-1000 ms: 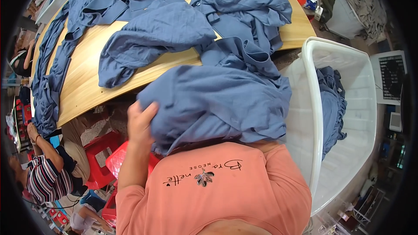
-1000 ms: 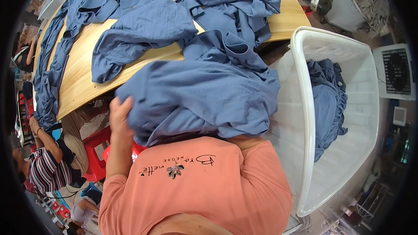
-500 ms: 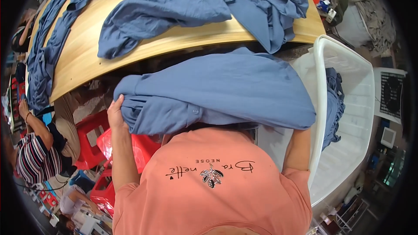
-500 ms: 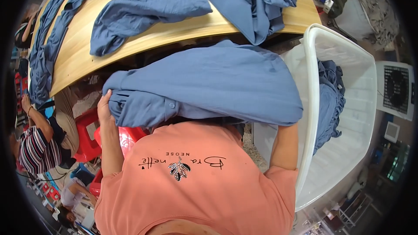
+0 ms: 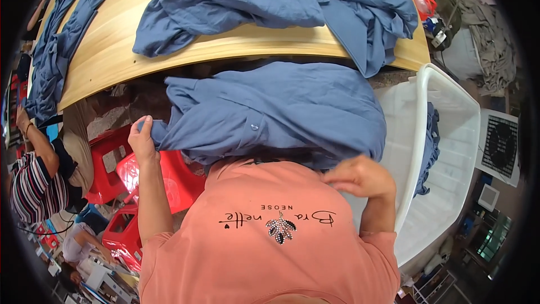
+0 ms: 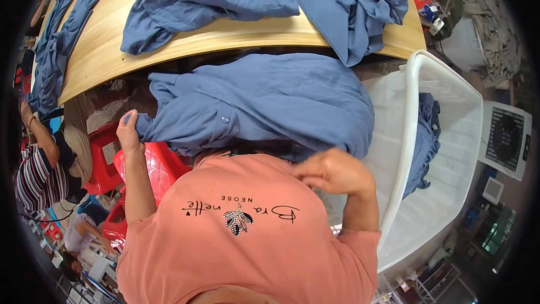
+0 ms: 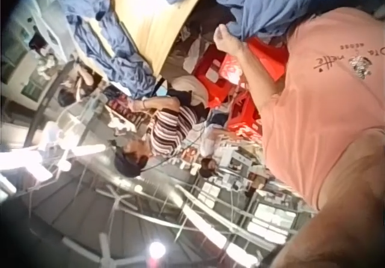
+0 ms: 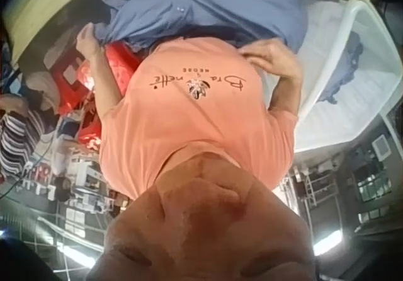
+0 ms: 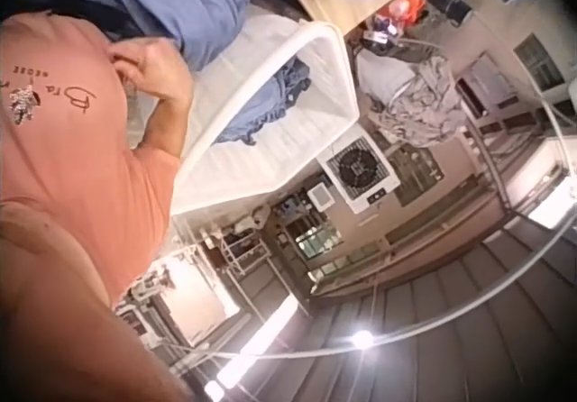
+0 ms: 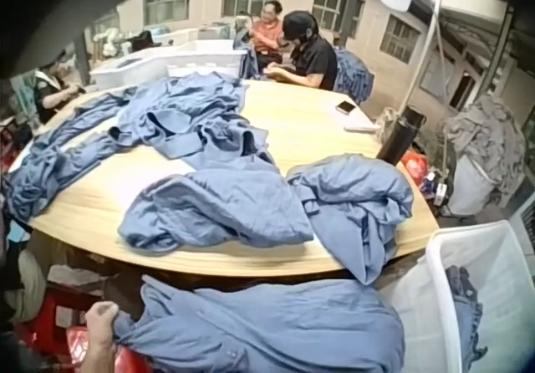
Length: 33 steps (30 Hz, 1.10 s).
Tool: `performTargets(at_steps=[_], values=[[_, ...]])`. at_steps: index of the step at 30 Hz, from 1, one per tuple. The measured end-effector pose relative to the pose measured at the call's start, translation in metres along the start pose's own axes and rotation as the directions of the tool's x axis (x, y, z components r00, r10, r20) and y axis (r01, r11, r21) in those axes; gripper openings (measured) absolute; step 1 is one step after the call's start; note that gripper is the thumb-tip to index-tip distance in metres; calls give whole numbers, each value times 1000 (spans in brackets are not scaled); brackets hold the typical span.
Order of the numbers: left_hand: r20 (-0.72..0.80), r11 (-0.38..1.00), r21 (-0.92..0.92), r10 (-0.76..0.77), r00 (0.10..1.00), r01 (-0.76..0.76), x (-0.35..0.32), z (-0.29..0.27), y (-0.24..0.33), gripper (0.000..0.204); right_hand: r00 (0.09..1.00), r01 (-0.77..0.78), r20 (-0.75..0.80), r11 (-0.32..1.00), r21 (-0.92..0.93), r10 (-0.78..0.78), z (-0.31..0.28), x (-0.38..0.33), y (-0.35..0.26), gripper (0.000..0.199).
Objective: Inspecting and preparing blue clothing items for quality control at a factory workbench.
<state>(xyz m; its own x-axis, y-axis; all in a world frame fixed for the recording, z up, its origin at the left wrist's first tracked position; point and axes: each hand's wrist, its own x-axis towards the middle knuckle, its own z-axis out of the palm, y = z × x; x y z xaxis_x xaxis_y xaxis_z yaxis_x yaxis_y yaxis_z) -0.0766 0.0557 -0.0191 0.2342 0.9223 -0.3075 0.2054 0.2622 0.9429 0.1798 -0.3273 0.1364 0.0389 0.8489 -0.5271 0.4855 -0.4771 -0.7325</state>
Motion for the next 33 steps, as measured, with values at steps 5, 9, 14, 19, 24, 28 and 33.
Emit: performTargets(at_steps=[5,9,14,19,24,28,33], values=[[-59,949,-241,-224,973,204,9,-49,-13,22,734,153,-489,816,-558,-472,13,90,-15,30],[-220,982,-60,-189,957,180,2,-76,-11,31,697,146,-452,728,-670,-556,33,142,-16,27],[5,814,437,424,906,-383,-42,-19,5,32,694,196,-361,646,-738,-623,35,163,-14,25],[534,595,268,563,631,-757,-86,63,50,27,515,330,-515,713,-619,-686,33,163,-12,23],[863,591,-31,422,276,-806,-102,104,63,49,497,596,-727,796,-110,-473,23,148,-25,27],[947,825,106,85,308,-555,-97,104,64,30,647,569,-688,809,148,-329,18,141,-15,20],[958,968,-30,98,270,-248,-103,94,79,15,751,536,-550,824,183,-366,4,141,-29,20]])
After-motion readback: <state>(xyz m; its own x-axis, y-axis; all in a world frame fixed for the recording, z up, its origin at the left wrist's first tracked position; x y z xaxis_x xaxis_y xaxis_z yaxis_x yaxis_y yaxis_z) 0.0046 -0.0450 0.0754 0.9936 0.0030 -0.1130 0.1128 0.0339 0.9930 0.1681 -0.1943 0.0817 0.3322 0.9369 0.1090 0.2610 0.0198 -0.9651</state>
